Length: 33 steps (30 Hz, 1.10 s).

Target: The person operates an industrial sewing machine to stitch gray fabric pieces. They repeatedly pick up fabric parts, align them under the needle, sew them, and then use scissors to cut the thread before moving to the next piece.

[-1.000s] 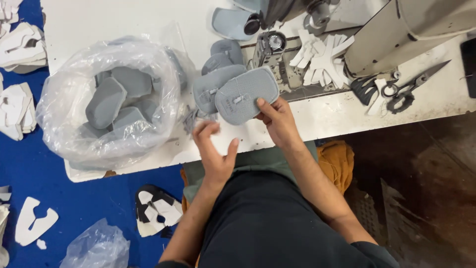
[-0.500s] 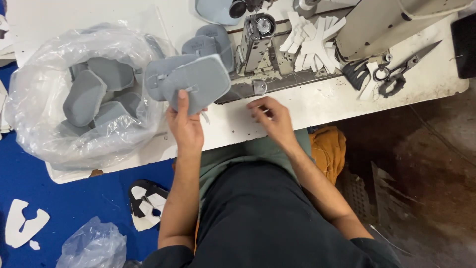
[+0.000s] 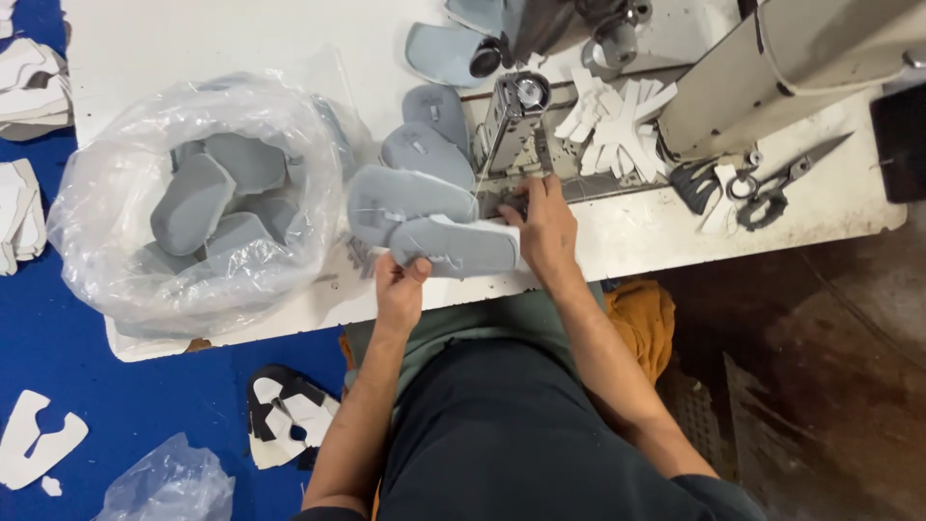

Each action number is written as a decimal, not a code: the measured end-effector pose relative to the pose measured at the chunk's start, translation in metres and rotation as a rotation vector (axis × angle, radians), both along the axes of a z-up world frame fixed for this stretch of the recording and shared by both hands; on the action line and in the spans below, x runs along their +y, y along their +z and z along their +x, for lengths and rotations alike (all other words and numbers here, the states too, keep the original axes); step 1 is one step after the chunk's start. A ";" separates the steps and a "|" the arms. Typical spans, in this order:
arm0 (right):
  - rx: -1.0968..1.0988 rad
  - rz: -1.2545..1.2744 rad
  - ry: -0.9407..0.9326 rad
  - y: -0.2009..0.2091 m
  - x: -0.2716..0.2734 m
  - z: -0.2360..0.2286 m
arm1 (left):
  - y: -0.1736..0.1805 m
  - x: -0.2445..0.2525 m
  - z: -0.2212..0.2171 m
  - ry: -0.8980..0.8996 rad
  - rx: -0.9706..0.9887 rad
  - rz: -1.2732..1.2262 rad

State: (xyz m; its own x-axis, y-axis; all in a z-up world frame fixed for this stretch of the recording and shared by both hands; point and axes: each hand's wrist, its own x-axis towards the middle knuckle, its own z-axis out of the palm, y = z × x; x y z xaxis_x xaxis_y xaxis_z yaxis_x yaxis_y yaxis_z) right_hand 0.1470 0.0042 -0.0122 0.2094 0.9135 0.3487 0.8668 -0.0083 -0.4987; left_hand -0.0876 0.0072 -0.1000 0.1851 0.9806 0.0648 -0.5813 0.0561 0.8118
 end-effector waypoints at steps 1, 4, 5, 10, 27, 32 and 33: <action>0.023 -0.035 -0.017 -0.002 0.000 0.000 | -0.004 -0.001 0.001 -0.052 -0.014 -0.020; 0.040 -0.097 -0.063 0.000 -0.002 -0.001 | -0.005 -0.001 0.005 -0.084 0.049 -0.034; 0.030 -0.124 -0.091 0.003 -0.003 -0.001 | -0.003 0.001 0.008 -0.062 0.120 -0.027; -0.002 -0.119 -0.086 0.000 -0.005 0.002 | 0.006 -0.003 0.010 0.020 0.266 0.032; 0.164 0.242 0.071 0.130 0.050 0.021 | 0.008 0.000 0.012 -0.004 0.351 0.025; 0.110 0.080 0.211 0.084 0.028 0.018 | 0.013 0.002 0.011 0.014 0.335 0.025; 0.109 0.076 0.214 0.087 0.021 0.015 | 0.010 0.002 0.010 0.016 0.334 0.021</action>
